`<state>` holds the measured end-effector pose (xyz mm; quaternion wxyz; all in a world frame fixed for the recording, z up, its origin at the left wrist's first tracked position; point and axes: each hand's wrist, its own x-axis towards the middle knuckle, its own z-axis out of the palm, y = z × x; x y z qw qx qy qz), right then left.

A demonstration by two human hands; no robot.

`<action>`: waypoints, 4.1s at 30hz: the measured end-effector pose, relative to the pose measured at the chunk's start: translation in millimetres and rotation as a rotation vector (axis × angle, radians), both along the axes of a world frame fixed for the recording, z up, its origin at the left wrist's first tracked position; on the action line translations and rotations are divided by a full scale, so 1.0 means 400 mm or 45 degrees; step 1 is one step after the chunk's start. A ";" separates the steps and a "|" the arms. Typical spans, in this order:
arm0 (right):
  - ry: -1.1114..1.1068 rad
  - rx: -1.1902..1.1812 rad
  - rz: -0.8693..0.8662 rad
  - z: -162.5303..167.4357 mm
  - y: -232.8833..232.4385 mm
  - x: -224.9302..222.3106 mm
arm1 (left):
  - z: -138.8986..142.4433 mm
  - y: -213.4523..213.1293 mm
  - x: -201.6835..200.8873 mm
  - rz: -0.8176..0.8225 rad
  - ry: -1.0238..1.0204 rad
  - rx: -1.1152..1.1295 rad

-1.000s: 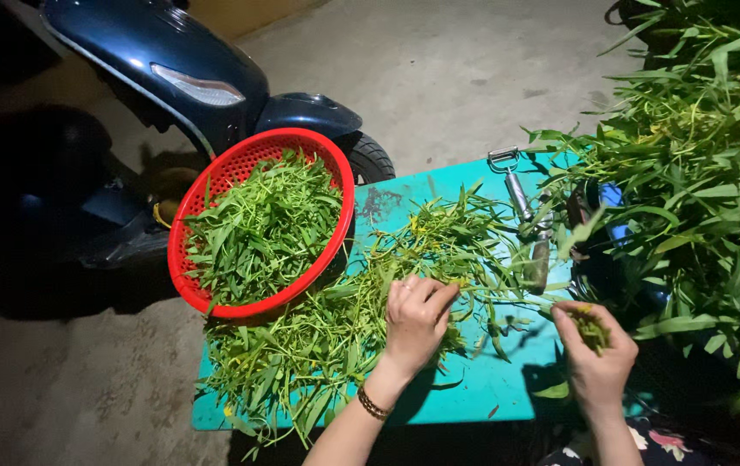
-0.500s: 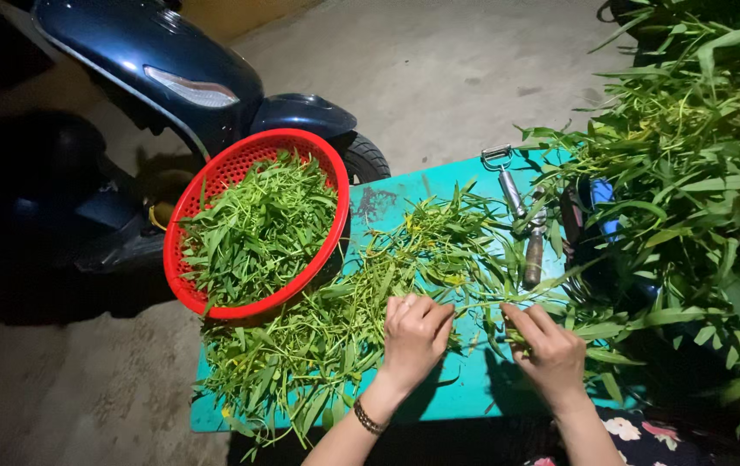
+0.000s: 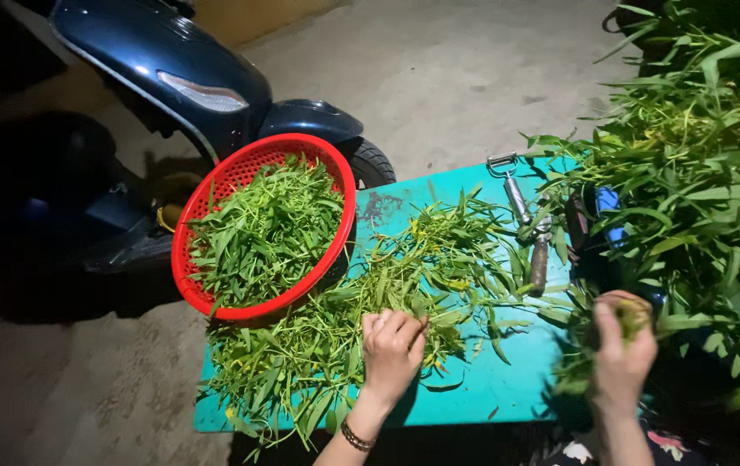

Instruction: The person sits at a low teal table and picks edible leaves and tender tips from stalks of water spinach, placing the picked greens into a red perforated basket while discarding stems and yellowed pieces on the table. They gather and turn the pile of stalks to reach unprocessed portions.

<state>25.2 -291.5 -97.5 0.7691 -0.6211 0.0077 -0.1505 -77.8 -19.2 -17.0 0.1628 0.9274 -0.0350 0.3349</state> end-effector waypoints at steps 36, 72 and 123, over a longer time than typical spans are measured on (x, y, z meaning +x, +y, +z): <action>0.288 0.754 0.358 -0.076 -0.041 0.052 | 0.041 0.122 -0.062 0.177 -0.026 -0.016; 0.537 0.458 0.225 0.000 -0.028 0.031 | -0.026 0.066 0.191 -0.262 0.332 0.028; -0.035 -0.391 0.059 0.092 0.073 -0.070 | -0.020 0.020 0.075 -0.317 -0.001 0.261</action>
